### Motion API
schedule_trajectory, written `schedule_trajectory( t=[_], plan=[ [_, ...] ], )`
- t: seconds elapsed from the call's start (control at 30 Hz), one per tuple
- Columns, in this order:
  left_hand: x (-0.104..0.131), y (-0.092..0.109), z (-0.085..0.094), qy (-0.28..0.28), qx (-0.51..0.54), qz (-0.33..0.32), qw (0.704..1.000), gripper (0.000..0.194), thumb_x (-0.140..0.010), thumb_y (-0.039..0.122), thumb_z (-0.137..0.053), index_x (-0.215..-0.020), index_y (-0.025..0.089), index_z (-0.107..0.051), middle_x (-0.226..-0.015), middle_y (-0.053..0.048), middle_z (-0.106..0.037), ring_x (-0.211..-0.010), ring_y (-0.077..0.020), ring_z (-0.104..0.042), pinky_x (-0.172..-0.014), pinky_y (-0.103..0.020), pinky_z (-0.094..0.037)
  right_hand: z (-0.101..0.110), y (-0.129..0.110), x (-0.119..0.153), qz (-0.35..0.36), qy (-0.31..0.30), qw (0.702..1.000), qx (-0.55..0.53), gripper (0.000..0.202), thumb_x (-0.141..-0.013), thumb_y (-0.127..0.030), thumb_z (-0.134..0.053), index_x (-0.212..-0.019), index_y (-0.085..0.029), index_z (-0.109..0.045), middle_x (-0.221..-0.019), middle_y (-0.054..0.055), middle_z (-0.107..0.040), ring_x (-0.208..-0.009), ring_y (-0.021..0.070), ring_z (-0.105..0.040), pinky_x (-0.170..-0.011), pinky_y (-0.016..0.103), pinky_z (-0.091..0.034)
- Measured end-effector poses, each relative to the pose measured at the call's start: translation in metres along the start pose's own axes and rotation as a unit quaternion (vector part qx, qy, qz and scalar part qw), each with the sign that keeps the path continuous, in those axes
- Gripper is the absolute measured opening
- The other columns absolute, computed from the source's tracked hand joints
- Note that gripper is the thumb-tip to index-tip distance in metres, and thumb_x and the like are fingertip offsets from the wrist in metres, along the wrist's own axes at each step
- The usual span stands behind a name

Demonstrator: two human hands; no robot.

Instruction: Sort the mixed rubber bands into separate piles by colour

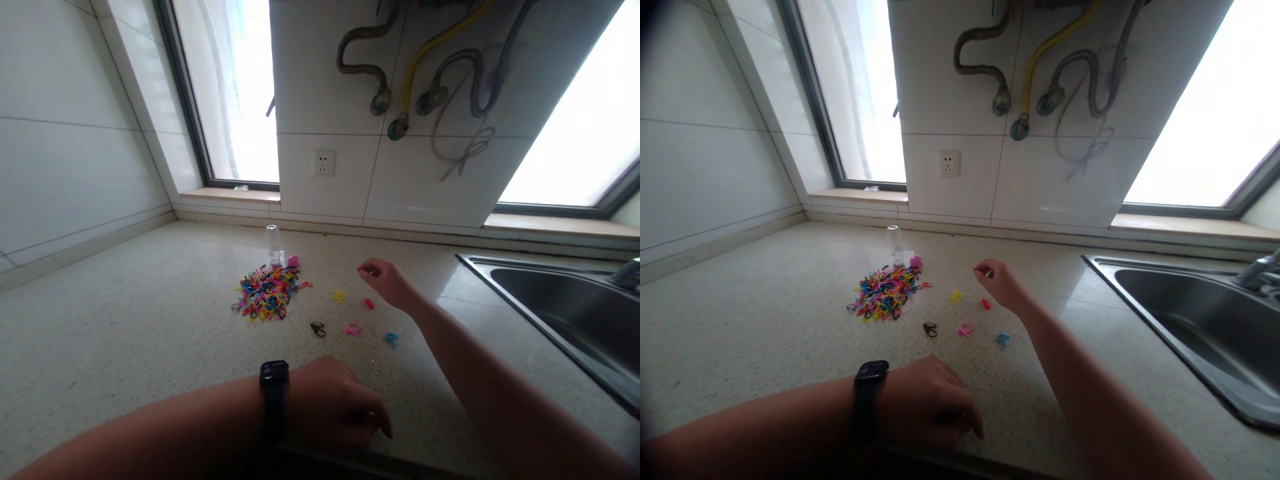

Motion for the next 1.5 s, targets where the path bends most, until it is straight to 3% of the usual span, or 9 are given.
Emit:
schedule_trajectory(
  t=[0.13,0.33,0.57,0.8,1.0,1.1,1.23,1.37,1.5],
  plan=[
    [0.001,0.002,-0.002,-0.011,-0.029,-0.02,0.999,0.017,-0.089,0.028,-0.058,-0.1,0.025,-0.069,-0.074,0.004,-0.07,-0.067,-0.0117,-0.066,-0.062,-0.023,-0.044,-0.034,-0.039,-0.021,0.042,-0.057,0.995,0.063,0.021,-0.086,-0.029,-0.06,-0.095,-0.017,-0.075,-0.086,0.006,-0.075,-0.074,0.0161,-0.065,-0.069,0.026,-0.045],
    [0.001,0.001,-0.007,-0.023,-0.057,-0.041,0.997,0.016,-0.088,0.032,-0.06,-0.099,0.026,-0.068,-0.079,0.005,-0.072,-0.073,-0.0133,-0.068,-0.061,-0.025,-0.043,-0.098,-0.06,-0.036,0.035,-0.186,0.967,0.171,0.027,-0.087,-0.035,-0.06,-0.103,-0.021,-0.076,-0.1,0.008,-0.077,-0.091,0.0203,-0.069,-0.079,0.027,-0.047],
    [0.001,0.001,-0.005,-0.025,-0.06,-0.04,0.997,0.016,-0.089,0.034,-0.059,-0.099,0.026,-0.068,-0.08,0.005,-0.072,-0.075,-0.0131,-0.067,-0.061,-0.026,-0.043,-0.117,-0.071,-0.036,0.055,-0.195,0.95,0.239,0.026,-0.089,-0.039,-0.056,-0.1,-0.025,-0.075,-0.109,0.007,-0.074,-0.096,0.0211,-0.066,-0.076,0.028,-0.046],
    [0.001,0.0,-0.006,-0.028,-0.059,-0.046,0.997,0.016,-0.089,0.034,-0.06,-0.099,0.025,-0.069,-0.084,0.005,-0.073,-0.077,-0.0137,-0.068,-0.061,-0.027,-0.043,-0.102,-0.069,-0.033,0.073,-0.159,0.964,0.2,0.022,-0.089,-0.035,-0.058,-0.096,-0.023,-0.075,-0.098,0.006,-0.075,-0.089,0.02,-0.066,-0.073,0.028,-0.043],
    [0.001,0.002,-0.004,-0.034,-0.061,-0.047,0.996,0.017,-0.092,0.036,-0.057,-0.1,0.025,-0.068,-0.083,0.004,-0.073,-0.076,-0.0127,-0.067,-0.061,-0.026,-0.042,-0.057,-0.064,-0.024,0.096,-0.122,0.985,0.08,0.02,-0.088,-0.03,-0.06,-0.091,-0.018,-0.075,-0.085,0.004,-0.074,-0.072,0.0145,-0.062,-0.066,0.025,-0.041],
    [0.001,0.003,-0.003,-0.03,-0.055,-0.046,0.997,0.015,-0.091,0.033,-0.058,-0.1,0.025,-0.068,-0.081,0.005,-0.072,-0.076,-0.0124,-0.067,-0.061,-0.025,-0.042,-0.026,-0.045,-0.011,0.073,-0.106,0.99,0.057,0.022,-0.089,-0.032,-0.058,-0.091,-0.018,-0.075,-0.081,0.004,-0.073,-0.069,0.0143,-0.06,-0.065,0.026,-0.041],
    [0.001,0.003,-0.005,-0.031,-0.056,-0.053,0.997,0.013,-0.09,0.031,-0.058,-0.096,0.025,-0.068,-0.078,0.004,-0.071,-0.073,-0.0129,-0.066,-0.061,-0.025,-0.042,0.003,0.002,0.014,0.0,-0.087,0.995,0.039,0.027,-0.087,-0.038,-0.058,-0.09,-0.017,-0.075,-0.076,0.005,-0.072,-0.067,0.0158,-0.058,-0.064,0.028,-0.042],
    [0.0,0.005,-0.006,-0.033,-0.057,-0.052,0.996,0.013,-0.089,0.03,-0.058,-0.096,0.025,-0.067,-0.077,0.004,-0.071,-0.071,-0.0125,-0.065,-0.062,-0.025,-0.043,0.006,0.039,0.035,-0.069,-0.104,0.992,-0.01,0.03,-0.087,-0.04,-0.057,-0.091,-0.016,-0.075,-0.078,0.006,-0.072,-0.068,0.0169,-0.06,-0.064,0.028,-0.045],
    [0.001,0.006,-0.005,-0.036,-0.055,-0.05,0.997,0.013,-0.088,0.027,-0.058,-0.098,0.025,-0.067,-0.078,0.004,-0.07,-0.07,-0.0124,-0.064,-0.063,-0.024,-0.043,-0.002,0.038,0.044,-0.053,-0.164,0.985,0.001,0.025,-0.085,-0.037,-0.062,-0.092,-0.017,-0.076,-0.082,0.006,-0.074,-0.073,0.017,-0.062,-0.067,0.027,-0.045]
  ],
)
Point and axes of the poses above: each hand's wrist, its own x-axis away from the middle knuckle, its own z-axis out of the back of the hand, y = z × x, the point moved 8 cm from there along -x, towards the middle knuckle
